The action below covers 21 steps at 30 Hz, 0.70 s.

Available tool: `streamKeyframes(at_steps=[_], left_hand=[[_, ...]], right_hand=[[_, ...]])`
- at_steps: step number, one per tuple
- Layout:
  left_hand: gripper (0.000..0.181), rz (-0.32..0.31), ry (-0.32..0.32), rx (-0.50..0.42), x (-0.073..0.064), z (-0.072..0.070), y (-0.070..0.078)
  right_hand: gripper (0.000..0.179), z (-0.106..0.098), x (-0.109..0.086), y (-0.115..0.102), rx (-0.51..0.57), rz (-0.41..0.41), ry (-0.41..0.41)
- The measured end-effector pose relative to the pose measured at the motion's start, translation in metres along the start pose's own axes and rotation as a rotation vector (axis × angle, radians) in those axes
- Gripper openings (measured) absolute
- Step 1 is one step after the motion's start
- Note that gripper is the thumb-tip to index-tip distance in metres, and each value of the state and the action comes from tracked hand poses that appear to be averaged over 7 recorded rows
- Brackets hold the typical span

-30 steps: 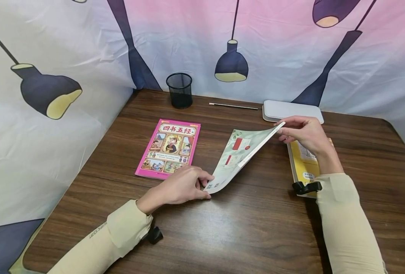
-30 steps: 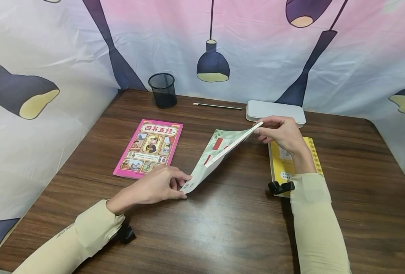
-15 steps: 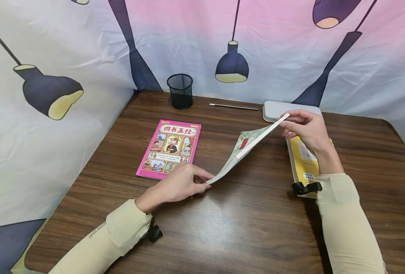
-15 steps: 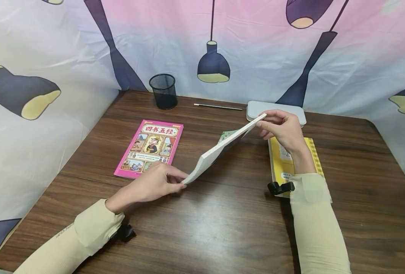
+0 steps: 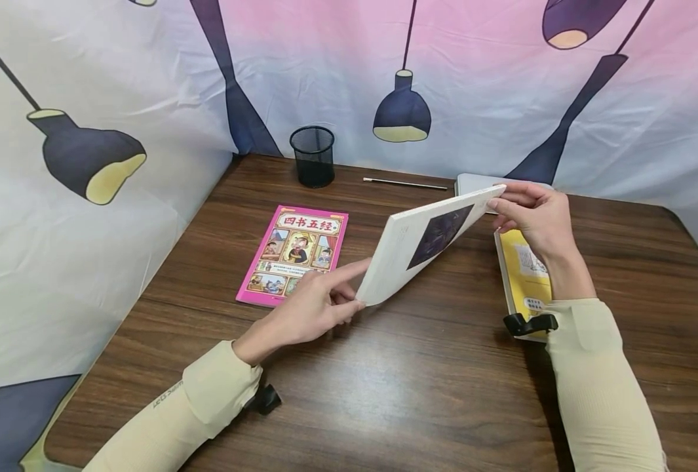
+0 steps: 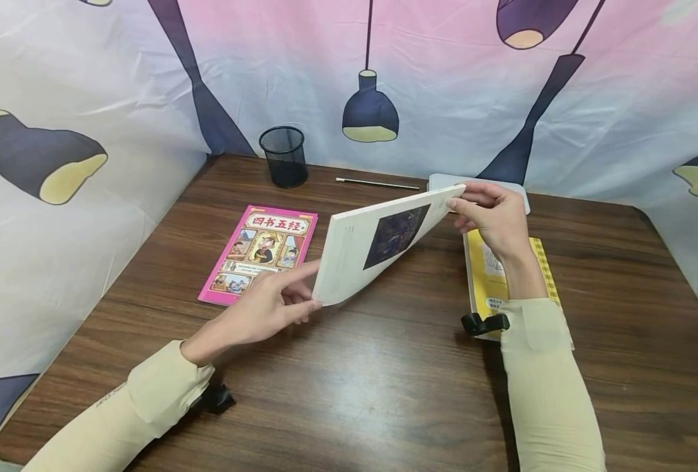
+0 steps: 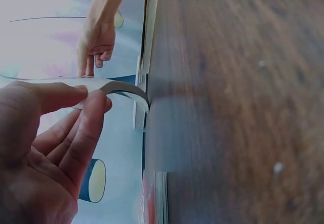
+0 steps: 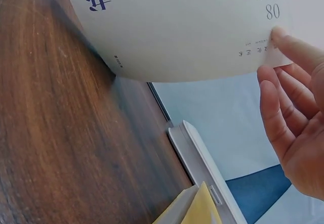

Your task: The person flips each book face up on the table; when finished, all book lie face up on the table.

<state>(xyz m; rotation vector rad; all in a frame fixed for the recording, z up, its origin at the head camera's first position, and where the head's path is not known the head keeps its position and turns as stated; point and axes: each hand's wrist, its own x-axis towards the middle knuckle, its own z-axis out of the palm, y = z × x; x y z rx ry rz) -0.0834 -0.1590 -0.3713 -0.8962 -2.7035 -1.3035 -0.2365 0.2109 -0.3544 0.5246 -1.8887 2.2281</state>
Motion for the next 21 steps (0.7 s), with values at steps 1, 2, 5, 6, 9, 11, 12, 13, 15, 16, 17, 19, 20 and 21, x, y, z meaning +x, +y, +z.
streamKeyframes(at_steps=[1,2,5,6,9,11,12,13,15,16,17,19,20,21], left_hand=[[0.071,0.002,0.007,-0.012,0.0001,-0.0002,0.0002],[0.072,0.0,0.012,-0.021,0.0001,-0.0003,0.0002],[0.077,-0.008,0.024,-0.033,0.0002,0.0001,0.0004],[0.078,-0.01,0.027,-0.042,0.0001,0.0003,0.0007],[0.083,-0.015,0.036,-0.083,0.0001,0.0003,0.0018],[0.085,-0.027,0.044,-0.128,-0.0001,-0.0003,0.0026],[0.086,-0.037,0.047,-0.152,-0.0002,-0.0008,0.0029],[0.086,-0.052,0.05,-0.176,-0.0004,-0.0013,0.0032],[0.088,-0.083,0.053,-0.23,-0.0007,-0.0025,0.0036],[0.088,-0.098,0.053,-0.258,-0.0008,-0.003,0.0037],[0.089,-0.109,0.052,-0.287,-0.001,-0.0037,0.0038],[0.09,-0.128,0.047,-0.343,-0.0013,-0.0052,0.0039],[0.091,-0.133,0.046,-0.371,-0.0014,-0.0059,0.004],[0.091,-0.136,0.044,-0.393,-0.0013,-0.0068,0.004]], right_hand=[[0.028,0.0004,0.0001,-0.0004,-0.002,0.004,0.008],[0.028,0.0006,0.0003,-0.0005,0.001,0.009,0.016],[0.028,0.002,0.0005,-0.0002,0.019,0.018,0.036],[0.028,0.0026,0.0005,-0.0001,0.037,0.02,0.04],[0.027,0.0042,0.0003,0.0001,0.05,0.008,0.055],[0.027,0.0055,0.0005,-0.0003,0.055,-0.01,0.06],[0.027,0.006,0.0006,-0.0005,0.049,-0.02,0.063],[0.027,0.0065,0.0006,-0.0009,0.04,-0.029,0.065],[0.028,0.007,0.0005,-0.0018,0.02,-0.04,0.065],[0.029,0.007,0.0002,-0.0025,0.013,-0.041,0.063],[0.03,0.007,-0.0002,-0.003,0.011,-0.036,0.057],[0.035,0.0062,-0.0013,-0.004,0.019,-0.021,0.036],[0.037,0.0057,-0.0019,-0.0042,0.017,-0.013,0.026],[0.04,0.0053,-0.0025,-0.0044,0.012,-0.006,0.016]])
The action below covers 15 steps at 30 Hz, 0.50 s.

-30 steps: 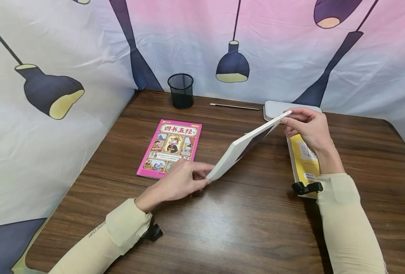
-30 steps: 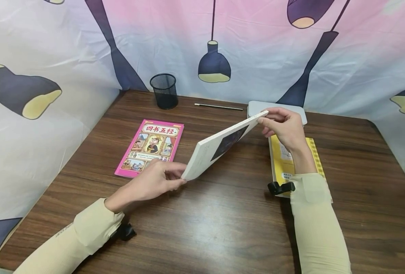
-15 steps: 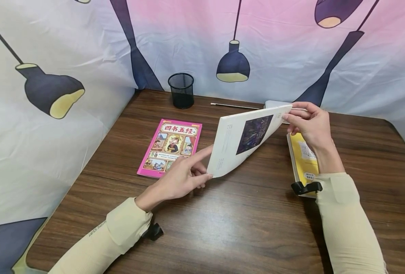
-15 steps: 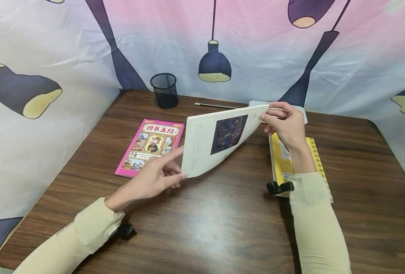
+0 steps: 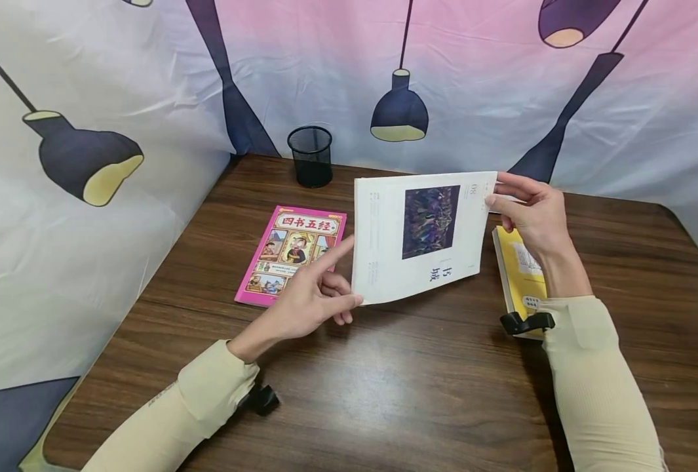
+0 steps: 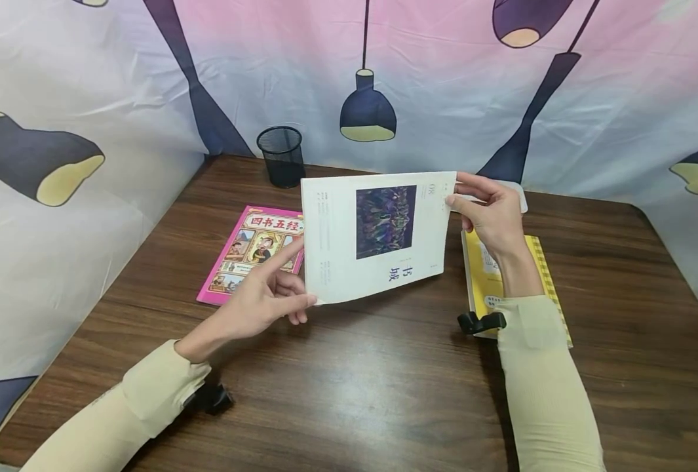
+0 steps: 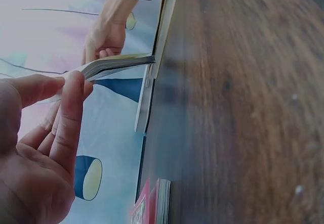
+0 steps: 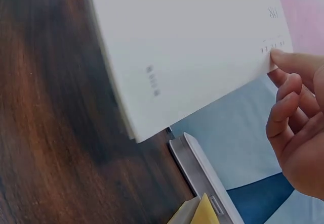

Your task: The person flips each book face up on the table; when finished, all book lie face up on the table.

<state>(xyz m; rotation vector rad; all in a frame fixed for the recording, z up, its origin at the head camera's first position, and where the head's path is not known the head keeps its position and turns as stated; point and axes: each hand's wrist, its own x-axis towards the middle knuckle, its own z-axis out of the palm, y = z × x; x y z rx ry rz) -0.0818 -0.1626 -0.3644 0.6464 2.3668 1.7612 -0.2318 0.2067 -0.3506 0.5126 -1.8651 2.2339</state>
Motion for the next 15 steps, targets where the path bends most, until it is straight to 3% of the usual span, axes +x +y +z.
streamKeyframes(at_steps=[7,15], left_hand=[[0.095,-0.016,-0.01,-0.099,0.0009,-0.0055,0.0002],[0.096,-0.018,-0.008,-0.156,0.0026,-0.0088,-0.0009]], right_hand=[[0.056,-0.0022,-0.0013,0.0035,-0.042,0.027,-0.057],[0.059,-0.0062,-0.0015,0.0044,-0.068,0.062,-0.117]])
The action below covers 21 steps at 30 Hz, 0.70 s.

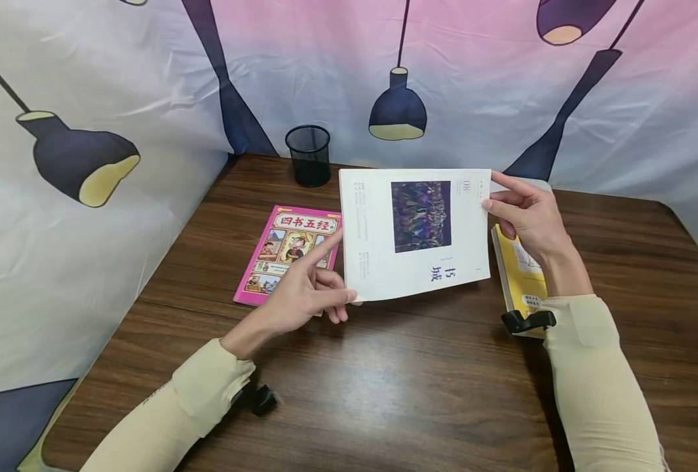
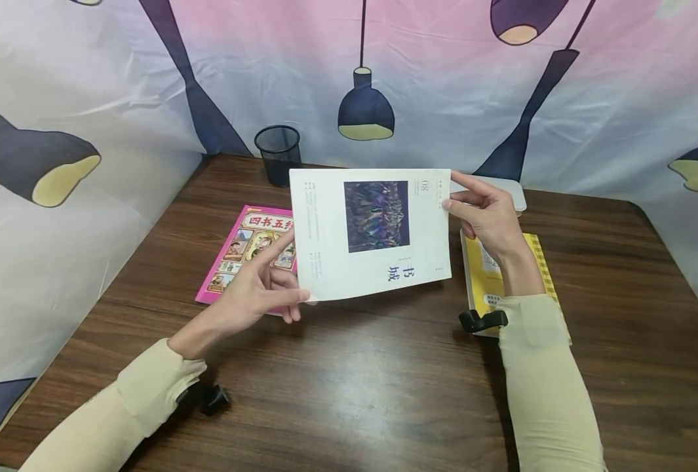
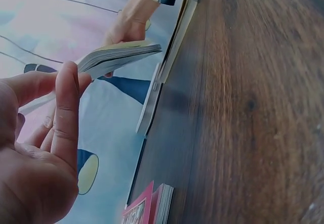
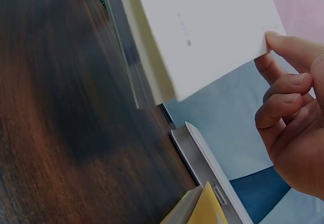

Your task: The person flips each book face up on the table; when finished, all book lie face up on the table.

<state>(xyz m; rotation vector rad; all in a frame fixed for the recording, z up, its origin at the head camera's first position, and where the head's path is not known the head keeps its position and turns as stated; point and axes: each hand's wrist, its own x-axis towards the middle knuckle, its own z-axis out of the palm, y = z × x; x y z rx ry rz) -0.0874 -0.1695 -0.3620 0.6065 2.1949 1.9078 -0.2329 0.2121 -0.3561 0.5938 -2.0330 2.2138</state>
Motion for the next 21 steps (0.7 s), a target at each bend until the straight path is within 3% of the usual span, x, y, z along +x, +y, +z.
streamKeyframes(at_steps=[7,21], left_hand=[[0.096,-0.059,0.021,-0.056,0.002,0.003,0.0],[0.099,-0.265,0.102,-0.108,0.0,0.02,-0.008]], right_hand=[[0.06,-0.006,0.001,0.005,-0.038,0.082,-0.055],[0.064,-0.004,0.007,0.023,-0.4,0.298,-0.047]])
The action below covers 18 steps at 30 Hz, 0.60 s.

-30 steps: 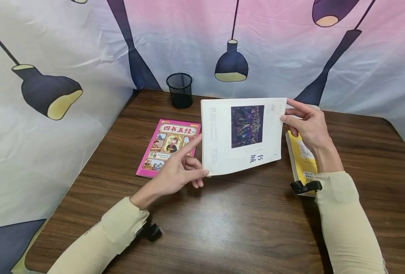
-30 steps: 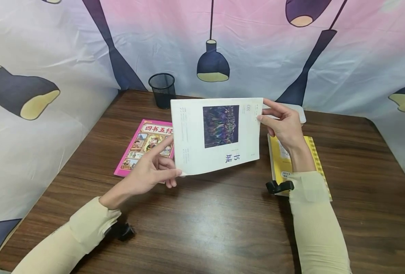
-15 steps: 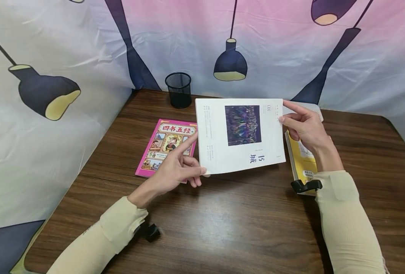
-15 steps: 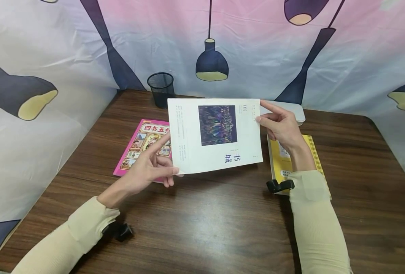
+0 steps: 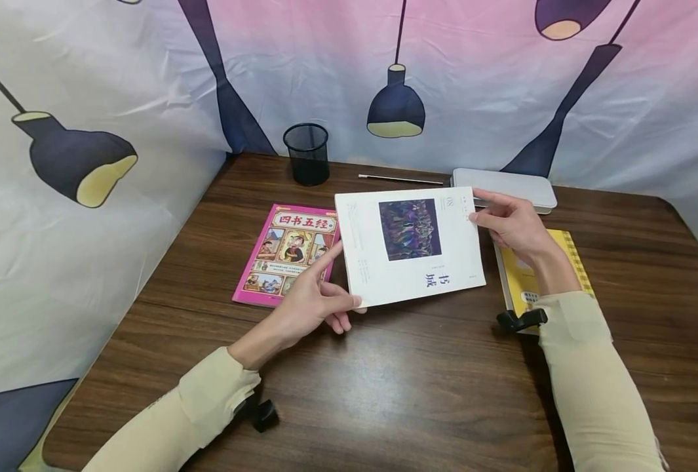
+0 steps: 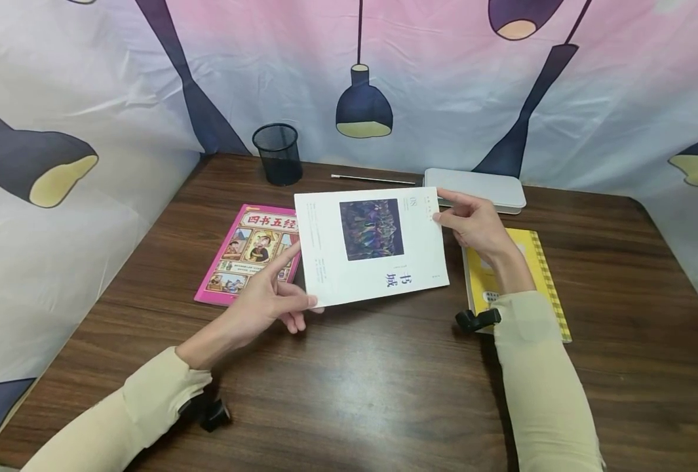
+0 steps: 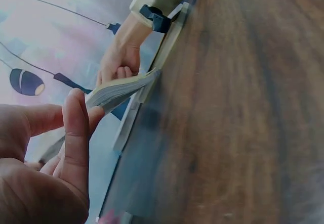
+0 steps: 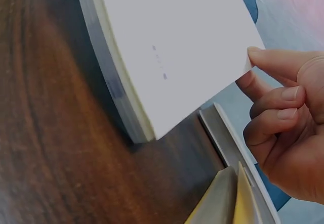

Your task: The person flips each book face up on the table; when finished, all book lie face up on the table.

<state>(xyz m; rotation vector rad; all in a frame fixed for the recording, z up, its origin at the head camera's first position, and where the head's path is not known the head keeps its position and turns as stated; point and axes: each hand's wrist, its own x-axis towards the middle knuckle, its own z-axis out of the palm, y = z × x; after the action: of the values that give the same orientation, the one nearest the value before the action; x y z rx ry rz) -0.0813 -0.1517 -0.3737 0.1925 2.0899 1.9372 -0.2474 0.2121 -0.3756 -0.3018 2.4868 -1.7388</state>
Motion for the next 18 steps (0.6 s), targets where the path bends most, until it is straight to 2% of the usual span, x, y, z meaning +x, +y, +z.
streamKeyframes(at_steps=[3,11,18], left_hand=[[0.099,-0.037,0.007,-0.001,0.001,0.002,-0.003],[0.099,-0.1,-0.037,0.014,0.001,0.008,-0.013],[0.099,-0.148,-0.07,0.024,-0.002,0.01,-0.017]], right_hand=[[0.065,0.001,0.002,0.001,-0.035,0.035,-0.017],[0.059,0.009,0.003,0.0,-0.086,0.026,-0.085],[0.054,0.017,0.005,0.001,-0.157,0.04,-0.073]])
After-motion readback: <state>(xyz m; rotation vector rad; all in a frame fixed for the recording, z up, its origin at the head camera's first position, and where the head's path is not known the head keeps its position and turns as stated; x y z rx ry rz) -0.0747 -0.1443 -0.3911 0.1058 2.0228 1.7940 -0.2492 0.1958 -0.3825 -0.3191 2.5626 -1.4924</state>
